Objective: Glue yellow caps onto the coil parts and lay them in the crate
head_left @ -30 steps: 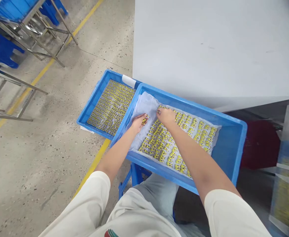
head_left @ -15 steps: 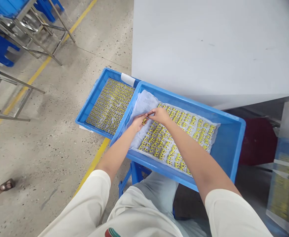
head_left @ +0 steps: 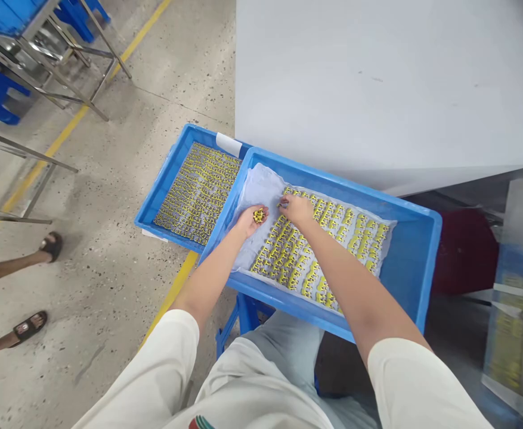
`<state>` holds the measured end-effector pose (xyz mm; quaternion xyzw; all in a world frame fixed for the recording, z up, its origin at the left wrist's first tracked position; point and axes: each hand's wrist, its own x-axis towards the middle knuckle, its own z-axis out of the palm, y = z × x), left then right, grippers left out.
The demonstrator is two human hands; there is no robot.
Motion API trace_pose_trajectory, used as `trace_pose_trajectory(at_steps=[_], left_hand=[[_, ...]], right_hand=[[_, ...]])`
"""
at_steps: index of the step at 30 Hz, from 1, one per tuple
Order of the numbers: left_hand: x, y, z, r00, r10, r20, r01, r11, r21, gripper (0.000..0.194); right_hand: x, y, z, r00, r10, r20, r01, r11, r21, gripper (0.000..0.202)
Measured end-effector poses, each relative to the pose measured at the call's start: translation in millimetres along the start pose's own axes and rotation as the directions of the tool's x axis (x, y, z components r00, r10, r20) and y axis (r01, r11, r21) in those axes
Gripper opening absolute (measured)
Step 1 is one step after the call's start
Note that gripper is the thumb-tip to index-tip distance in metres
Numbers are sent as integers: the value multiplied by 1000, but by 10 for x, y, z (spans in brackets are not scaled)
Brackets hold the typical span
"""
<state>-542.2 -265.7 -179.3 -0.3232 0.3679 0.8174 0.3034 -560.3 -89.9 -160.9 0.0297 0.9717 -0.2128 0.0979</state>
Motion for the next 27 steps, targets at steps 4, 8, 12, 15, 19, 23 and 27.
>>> trace_pose_trajectory(at_steps=[4,8,12,15,19,23,27], left_hand=[[-30,-31,21,999,16,44,-17,1000,10,32],[-44,-54,31,996,36,82,-39,999,35,36],[-57,-36,21,991,37,130,-44,998,49,36],[-66,-16,6,987,24,157,-31,998,46,34],[-80,-9,-2,985,-7,171,1,999,36,33],[-89,-14,3,987,-33,155,27,999,40,29],[-71,-12,-13,993,-53,109,48,998,48,29]], right_hand=[[-93,-101,-16,998,-54,20,50,987,152,30],[-135,-194,24,984,-137,117,97,949,300,30],[-114,-220,67,979,-127,162,57,924,378,33],[-101,-219,60,979,-104,176,24,914,406,35],[-112,-251,31,980,-97,174,21,919,394,31],[-117,-298,24,977,-99,188,26,934,356,25],[-101,-266,-2,990,-64,123,29,963,269,30]])
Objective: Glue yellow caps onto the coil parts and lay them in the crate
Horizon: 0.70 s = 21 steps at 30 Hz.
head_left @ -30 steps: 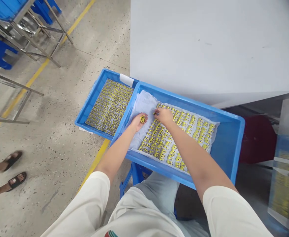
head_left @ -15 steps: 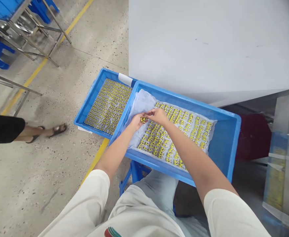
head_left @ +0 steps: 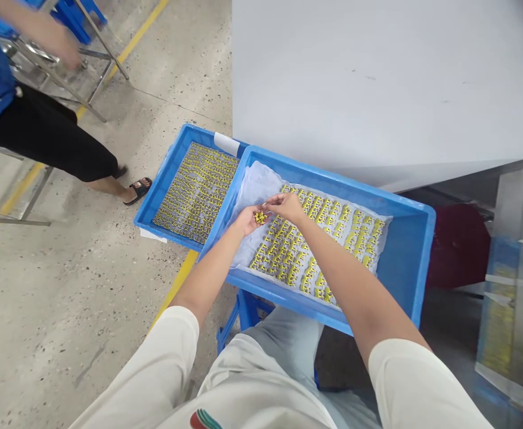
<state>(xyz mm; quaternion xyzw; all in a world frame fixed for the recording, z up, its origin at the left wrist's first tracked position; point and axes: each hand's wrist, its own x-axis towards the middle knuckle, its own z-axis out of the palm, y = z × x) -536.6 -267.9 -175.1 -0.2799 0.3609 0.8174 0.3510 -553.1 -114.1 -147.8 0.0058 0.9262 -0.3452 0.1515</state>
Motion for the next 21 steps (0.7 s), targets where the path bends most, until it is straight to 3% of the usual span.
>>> trace_pose_trajectory(at_steps=[5,10,14,21], left_hand=[[44,2,-45,994,-12,-106,11,1000,-4,29],[74,-5,-63,991,-23,-131,22,1000,-9,28],[62,2,-62,990,-24,-137,23,1000,-13,25],[3,29,-32,993,-20,-118,18,1000,-18,24]], right_hand=[[-48,101,-7,984,29,-178,-72,968,-240,27],[-135,162,144,989,-3,-147,-55,920,-389,25],[-181,184,171,991,-15,-134,-42,907,-419,27],[-166,280,-52,986,29,-164,-85,935,-344,32]])
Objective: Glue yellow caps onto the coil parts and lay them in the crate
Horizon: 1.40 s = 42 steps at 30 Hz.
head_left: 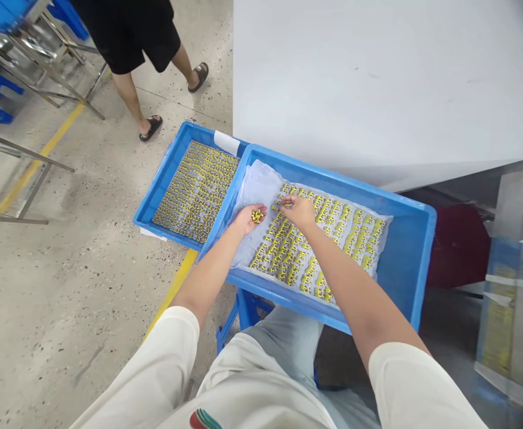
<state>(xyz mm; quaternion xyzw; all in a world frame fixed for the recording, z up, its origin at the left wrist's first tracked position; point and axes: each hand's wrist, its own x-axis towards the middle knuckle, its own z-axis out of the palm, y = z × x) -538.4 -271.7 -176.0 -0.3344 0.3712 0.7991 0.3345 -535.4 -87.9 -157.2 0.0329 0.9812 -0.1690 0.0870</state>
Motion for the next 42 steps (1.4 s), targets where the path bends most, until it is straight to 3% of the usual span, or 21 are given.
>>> trace_pose_trajectory(at_steps=[4,14,22,29,37,42], left_hand=[[-21,13,13,1000,-2,4,2,1000,2,24],[0,13,-10,1000,11,-22,-11,1000,15,28],[4,19,-7,1000,12,4,-12,1000,25,27],[18,8,-9,1000,22,10,-22,998,57,26],[10,-4,13,997,79,-19,-74,980,184,23],[-3,-36,19,991,135,-4,-128,945,302,24]], right_hand=[[22,19,-21,1000,-8,17,8,1000,0,31],[77,-150,148,994,-46,101,60,988,-139,26],[114,-129,89,983,-96,157,119,983,-143,28],[63,-130,87,990,-88,110,107,978,-181,31],[5,-169,90,990,-124,73,131,987,-97,29],[-46,-250,-33,976,-210,64,204,975,89,38]])
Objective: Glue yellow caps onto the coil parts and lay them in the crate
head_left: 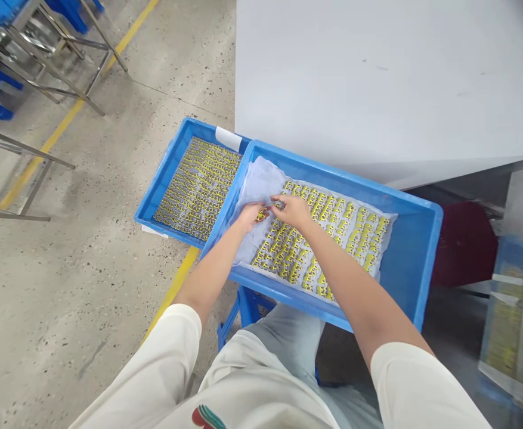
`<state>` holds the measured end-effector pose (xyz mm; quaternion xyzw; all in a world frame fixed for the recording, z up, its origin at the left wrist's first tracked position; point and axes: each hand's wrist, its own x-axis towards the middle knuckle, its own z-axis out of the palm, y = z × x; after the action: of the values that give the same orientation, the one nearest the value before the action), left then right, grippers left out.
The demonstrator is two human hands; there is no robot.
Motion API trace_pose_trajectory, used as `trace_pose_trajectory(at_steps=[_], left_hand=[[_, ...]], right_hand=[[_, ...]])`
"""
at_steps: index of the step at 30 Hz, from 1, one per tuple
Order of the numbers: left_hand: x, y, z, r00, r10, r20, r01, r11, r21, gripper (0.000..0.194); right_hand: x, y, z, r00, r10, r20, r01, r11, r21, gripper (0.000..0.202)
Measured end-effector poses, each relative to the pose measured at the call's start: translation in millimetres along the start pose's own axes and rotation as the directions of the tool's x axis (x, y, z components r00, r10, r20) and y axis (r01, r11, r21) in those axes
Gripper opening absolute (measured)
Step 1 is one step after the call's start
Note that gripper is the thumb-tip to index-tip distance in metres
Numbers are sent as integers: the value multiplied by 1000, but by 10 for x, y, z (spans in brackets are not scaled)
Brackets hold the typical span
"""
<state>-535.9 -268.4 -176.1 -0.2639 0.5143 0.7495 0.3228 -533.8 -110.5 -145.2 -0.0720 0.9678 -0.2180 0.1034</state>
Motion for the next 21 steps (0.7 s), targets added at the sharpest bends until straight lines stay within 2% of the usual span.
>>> trace_pose_trajectory(at_steps=[5,10,17,21], left_hand=[[-37,11,23,997,34,69,-40,996,83,15],[-83,39,39,995,35,92,-46,991,123,12],[-112,75,17,995,-6,100,-2,996,88,16],[-58,77,-44,995,-37,88,35,999,31,17]], right_hand=[[104,-27,-71,983,-100,157,67,976,205,30],[207,2,-40,960,-94,264,0,941,337,33],[184,-36,61,967,-20,252,-73,931,356,33],[113,-6,69,986,89,138,-119,966,230,35]])
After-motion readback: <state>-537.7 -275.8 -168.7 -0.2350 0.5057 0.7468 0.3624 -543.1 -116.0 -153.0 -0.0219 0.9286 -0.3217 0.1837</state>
